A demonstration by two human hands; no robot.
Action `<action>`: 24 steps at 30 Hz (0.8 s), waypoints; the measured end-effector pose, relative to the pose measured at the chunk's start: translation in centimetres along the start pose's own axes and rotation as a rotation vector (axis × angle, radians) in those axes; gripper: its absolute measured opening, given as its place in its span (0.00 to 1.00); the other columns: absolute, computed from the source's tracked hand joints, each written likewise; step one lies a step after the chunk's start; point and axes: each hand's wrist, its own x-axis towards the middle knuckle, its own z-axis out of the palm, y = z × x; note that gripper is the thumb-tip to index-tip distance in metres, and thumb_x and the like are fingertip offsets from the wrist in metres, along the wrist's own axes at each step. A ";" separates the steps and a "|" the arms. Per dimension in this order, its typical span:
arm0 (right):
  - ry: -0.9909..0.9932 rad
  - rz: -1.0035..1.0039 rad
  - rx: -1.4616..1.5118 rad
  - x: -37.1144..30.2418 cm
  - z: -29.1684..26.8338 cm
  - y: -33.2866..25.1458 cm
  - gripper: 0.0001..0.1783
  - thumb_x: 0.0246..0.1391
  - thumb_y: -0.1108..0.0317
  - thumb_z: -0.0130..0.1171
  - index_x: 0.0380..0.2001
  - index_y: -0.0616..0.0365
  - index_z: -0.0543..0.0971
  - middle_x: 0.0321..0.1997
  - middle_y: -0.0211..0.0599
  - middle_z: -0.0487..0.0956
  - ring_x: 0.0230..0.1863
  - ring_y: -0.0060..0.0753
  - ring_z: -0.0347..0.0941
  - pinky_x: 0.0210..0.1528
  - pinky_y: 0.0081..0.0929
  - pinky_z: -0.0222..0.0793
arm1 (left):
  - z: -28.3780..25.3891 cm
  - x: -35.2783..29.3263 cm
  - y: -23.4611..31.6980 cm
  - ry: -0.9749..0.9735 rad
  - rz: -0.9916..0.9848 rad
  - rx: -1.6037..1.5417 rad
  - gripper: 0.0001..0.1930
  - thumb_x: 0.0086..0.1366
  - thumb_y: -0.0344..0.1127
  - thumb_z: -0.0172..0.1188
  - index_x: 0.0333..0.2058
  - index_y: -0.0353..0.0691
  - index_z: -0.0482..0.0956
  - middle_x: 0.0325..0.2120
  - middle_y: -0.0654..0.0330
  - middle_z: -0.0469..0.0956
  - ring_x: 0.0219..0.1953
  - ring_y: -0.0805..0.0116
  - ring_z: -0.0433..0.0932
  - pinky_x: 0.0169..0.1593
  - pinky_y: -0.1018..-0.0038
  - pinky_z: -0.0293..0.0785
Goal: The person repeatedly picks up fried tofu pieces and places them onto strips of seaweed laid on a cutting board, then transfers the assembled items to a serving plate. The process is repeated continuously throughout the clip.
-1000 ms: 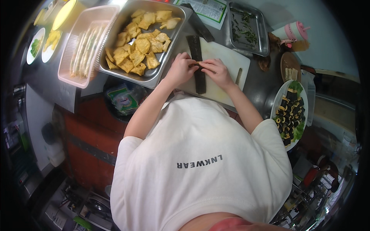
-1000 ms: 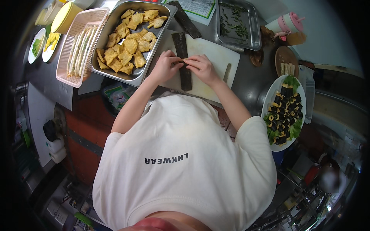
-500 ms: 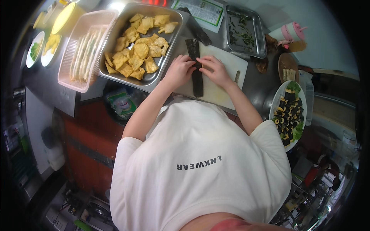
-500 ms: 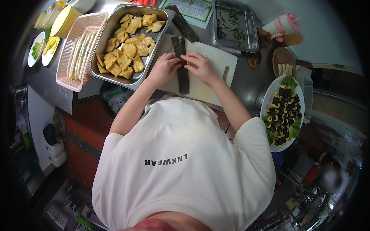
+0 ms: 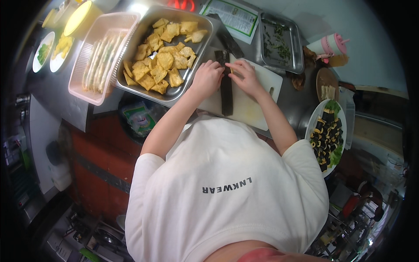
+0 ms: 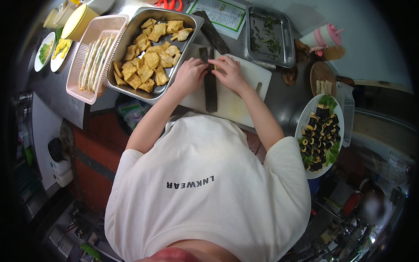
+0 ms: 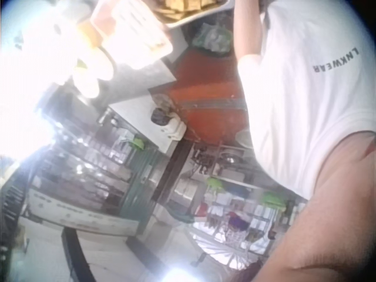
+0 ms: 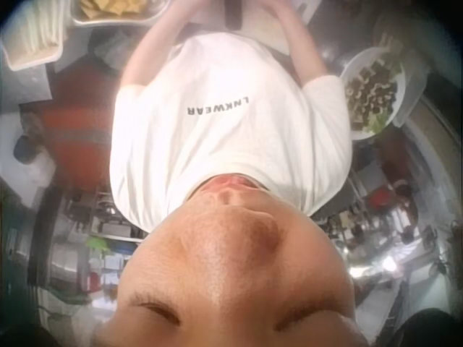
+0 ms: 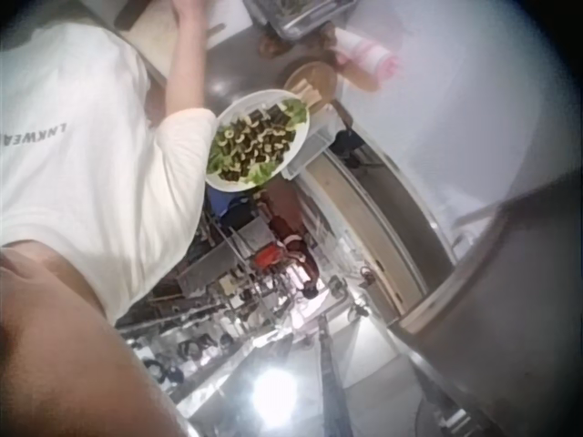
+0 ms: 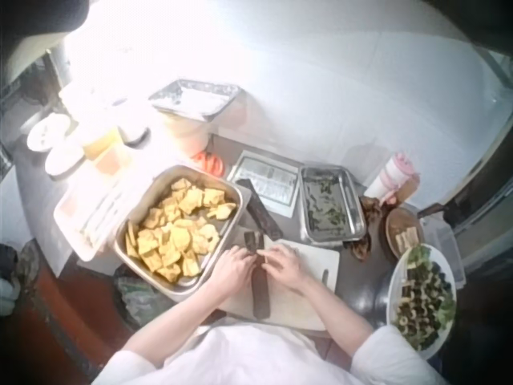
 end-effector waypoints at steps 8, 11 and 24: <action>0.014 -0.015 -0.140 1.0 0.6 1.6 0.16 0.48 0.67 0.64 0.43 0.47 0.81 0.40 0.27 0.74 0.45 0.30 0.69 0.49 0.32 0.57 | 0.3 1.5 0.7 0.056 0.025 0.125 0.08 0.53 0.29 0.59 0.33 0.40 0.80 0.35 0.62 0.76 0.40 0.62 0.73 0.44 0.68 0.70; 0.025 -0.011 -0.129 1.9 0.3 1.1 0.15 0.48 0.68 0.63 0.42 0.47 0.82 0.38 0.27 0.74 0.45 0.29 0.70 0.48 0.32 0.57 | 0.6 1.3 0.1 0.041 0.066 0.175 0.09 0.52 0.29 0.59 0.34 0.40 0.79 0.35 0.62 0.76 0.40 0.64 0.73 0.44 0.69 0.70; 0.016 -0.002 -0.174 4.1 0.3 2.4 0.13 0.50 0.68 0.62 0.42 0.49 0.81 0.35 0.30 0.72 0.41 0.34 0.70 0.46 0.32 0.59 | 0.6 2.4 0.4 0.051 0.068 0.275 0.12 0.53 0.30 0.56 0.37 0.37 0.78 0.38 0.62 0.76 0.42 0.65 0.73 0.45 0.70 0.70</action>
